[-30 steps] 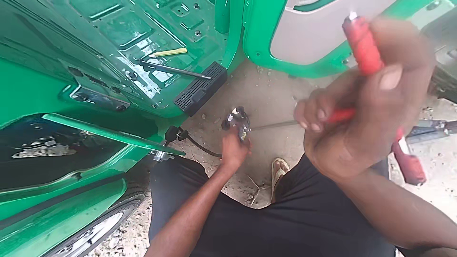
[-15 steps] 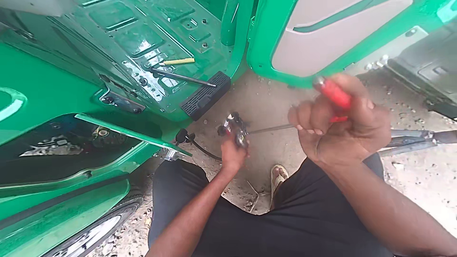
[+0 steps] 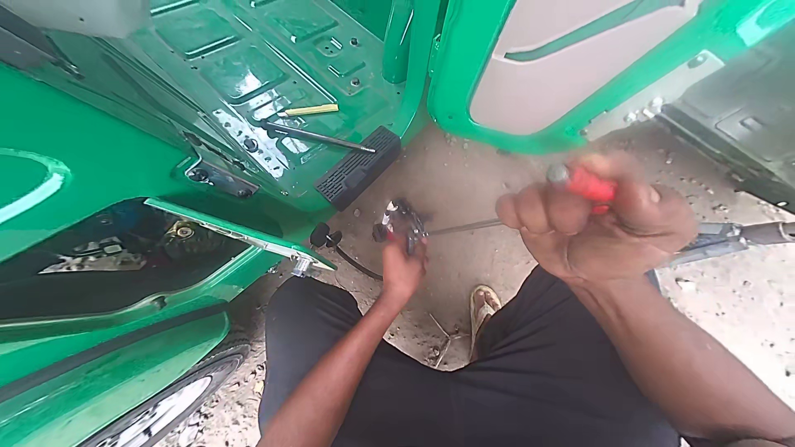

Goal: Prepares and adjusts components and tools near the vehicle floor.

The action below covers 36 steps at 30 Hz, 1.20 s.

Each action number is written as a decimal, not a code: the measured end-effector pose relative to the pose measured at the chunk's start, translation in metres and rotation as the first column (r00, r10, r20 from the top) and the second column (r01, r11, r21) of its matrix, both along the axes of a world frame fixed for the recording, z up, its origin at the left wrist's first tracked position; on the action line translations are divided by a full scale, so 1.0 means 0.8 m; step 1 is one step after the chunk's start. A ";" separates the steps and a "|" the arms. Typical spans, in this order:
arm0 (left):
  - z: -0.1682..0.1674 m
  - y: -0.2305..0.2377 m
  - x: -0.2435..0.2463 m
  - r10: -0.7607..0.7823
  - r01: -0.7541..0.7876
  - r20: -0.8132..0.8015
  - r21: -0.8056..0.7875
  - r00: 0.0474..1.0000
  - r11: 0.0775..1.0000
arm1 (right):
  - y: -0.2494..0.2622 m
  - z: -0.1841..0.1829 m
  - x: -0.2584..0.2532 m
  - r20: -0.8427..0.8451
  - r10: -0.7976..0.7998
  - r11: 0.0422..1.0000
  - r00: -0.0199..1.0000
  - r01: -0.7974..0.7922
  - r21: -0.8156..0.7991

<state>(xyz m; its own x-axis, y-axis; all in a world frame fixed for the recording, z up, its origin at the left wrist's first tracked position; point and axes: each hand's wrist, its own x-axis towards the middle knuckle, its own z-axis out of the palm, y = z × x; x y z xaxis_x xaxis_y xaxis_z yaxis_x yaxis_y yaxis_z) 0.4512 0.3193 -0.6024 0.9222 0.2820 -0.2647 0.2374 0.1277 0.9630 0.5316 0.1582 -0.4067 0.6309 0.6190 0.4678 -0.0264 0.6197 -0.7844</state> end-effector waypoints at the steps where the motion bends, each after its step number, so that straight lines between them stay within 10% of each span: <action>1: -0.001 0.003 0.000 -0.032 0.033 -0.008 0.023 0.999 0.999 | -0.002 0.000 0.001 0.021 0.040 0.999 0.999 -0.040 -0.013; 5: -0.013 0.013 0.001 -0.118 0.128 -0.069 0.169 0.991 0.977 | 0.001 -0.004 0.006 0.177 0.317 0.946 0.932 -0.297 -0.132; 10: -0.034 0.030 0.007 -0.112 0.137 -0.137 0.180 0.984 0.974 | -0.004 0.011 0.049 -0.074 0.472 0.719 0.879 -0.432 -0.545; 13: -0.041 0.038 0.003 -0.143 0.184 -0.203 0.199 0.969 0.963 | 0.012 0.067 0.064 0.076 0.360 0.228 0.930 -0.009 -0.974; 15: -0.033 0.037 0.005 -0.166 0.200 -0.214 0.145 0.962 0.969 | 0.028 0.098 0.059 0.410 0.591 -0.035 0.694 0.531 -0.847; 18: -0.014 0.033 0.011 -0.169 0.164 -0.190 -0.043 0.967 0.986 | 0.053 0.122 0.041 0.574 0.801 0.170 0.170 0.854 -0.492; 20: -0.006 0.032 0.010 -0.130 0.100 -0.154 -0.186 0.980 0.977 | 0.071 0.115 0.052 0.762 0.645 0.499 0.056 0.725 -0.476; 24: 0.014 0.035 0.018 -0.014 -0.021 -0.086 -0.387 0.996 0.922 | 0.120 0.052 0.065 0.881 -0.140 0.879 0.452 0.466 -0.100; 27: 0.025 0.027 0.021 0.103 -0.108 -0.037 -0.467 0.994 0.878 | 0.152 0.005 0.041 0.211 -0.559 0.829 0.802 0.533 0.168; 36: 0.047 0.018 0.040 0.263 -0.277 -0.093 -0.425 0.960 0.862 | 0.162 -0.056 0.044 -0.096 -0.479 0.862 0.873 0.488 0.136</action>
<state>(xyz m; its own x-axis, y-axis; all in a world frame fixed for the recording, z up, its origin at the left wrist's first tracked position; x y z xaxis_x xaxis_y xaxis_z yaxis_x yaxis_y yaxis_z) 0.4832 0.3339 -0.5646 0.8158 0.3711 -0.4436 0.1615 0.5903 0.7909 0.5670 0.2877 -0.4518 0.8610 0.1545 0.4845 0.2651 0.6767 -0.6869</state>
